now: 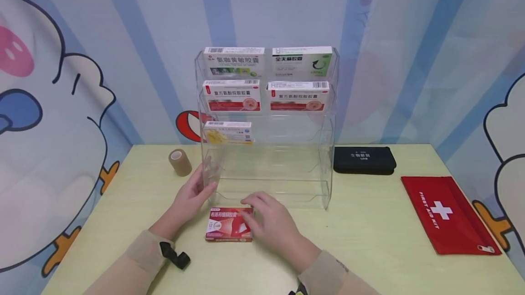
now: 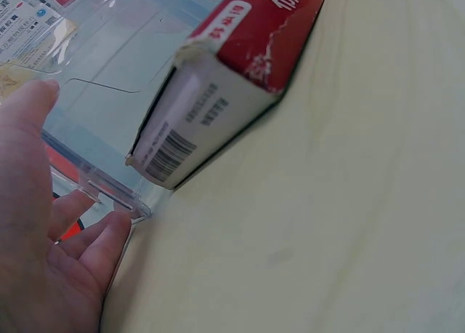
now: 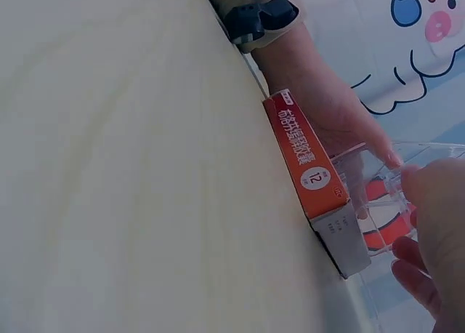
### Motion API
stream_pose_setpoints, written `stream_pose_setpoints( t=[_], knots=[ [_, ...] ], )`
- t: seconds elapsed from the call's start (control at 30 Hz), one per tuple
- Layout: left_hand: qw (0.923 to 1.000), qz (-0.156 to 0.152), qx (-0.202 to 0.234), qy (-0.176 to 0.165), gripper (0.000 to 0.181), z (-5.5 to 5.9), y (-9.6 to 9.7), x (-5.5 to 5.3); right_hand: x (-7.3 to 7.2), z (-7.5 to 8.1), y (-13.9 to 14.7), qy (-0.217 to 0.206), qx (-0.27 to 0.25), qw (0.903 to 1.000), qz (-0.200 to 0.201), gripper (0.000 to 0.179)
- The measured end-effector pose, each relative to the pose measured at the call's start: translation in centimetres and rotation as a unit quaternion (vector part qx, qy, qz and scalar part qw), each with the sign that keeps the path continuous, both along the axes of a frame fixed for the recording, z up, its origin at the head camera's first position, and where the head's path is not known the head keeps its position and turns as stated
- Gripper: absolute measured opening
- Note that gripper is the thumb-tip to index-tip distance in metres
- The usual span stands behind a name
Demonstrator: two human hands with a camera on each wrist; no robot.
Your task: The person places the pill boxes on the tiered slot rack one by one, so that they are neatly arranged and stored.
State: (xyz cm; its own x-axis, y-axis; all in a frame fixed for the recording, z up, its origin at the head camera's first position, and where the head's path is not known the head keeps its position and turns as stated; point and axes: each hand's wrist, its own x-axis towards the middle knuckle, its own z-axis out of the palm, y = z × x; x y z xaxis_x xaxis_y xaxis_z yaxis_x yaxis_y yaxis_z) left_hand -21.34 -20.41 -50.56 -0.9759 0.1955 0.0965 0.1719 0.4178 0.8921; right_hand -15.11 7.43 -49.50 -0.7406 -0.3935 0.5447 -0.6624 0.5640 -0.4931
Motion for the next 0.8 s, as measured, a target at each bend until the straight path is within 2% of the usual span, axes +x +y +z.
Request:
stream_pose_setpoints(
  t=[0.2, 0.4, 0.6, 0.8],
  knots=[
    [1.0, -0.004, 0.005, 0.002, 0.08, -0.1, 0.0, 0.0, 1.2, -0.8, 0.3, -0.037, 0.073, 0.9966, -0.007, 0.037],
    [1.0, -0.005, 0.004, 0.005, 0.081, -0.3, 0.0, -0.1, 2.0, -1.0, 0.6, -0.068, 0.111, 0.9914, -0.017, 0.049],
    [1.0, 0.0, 0.002, 0.002, 0.08, -0.3, -0.1, -0.1, 2.1, -1.0, 0.6, -0.081, 0.104, 0.9913, -0.011, 0.05],
    [0.9999, -0.007, 0.011, 0.005, 0.08, -0.1, -0.1, 0.0, 2.0, -0.4, 0.7, -0.112, 0.06, 0.9919, -0.002, 0.053]
  ],
)
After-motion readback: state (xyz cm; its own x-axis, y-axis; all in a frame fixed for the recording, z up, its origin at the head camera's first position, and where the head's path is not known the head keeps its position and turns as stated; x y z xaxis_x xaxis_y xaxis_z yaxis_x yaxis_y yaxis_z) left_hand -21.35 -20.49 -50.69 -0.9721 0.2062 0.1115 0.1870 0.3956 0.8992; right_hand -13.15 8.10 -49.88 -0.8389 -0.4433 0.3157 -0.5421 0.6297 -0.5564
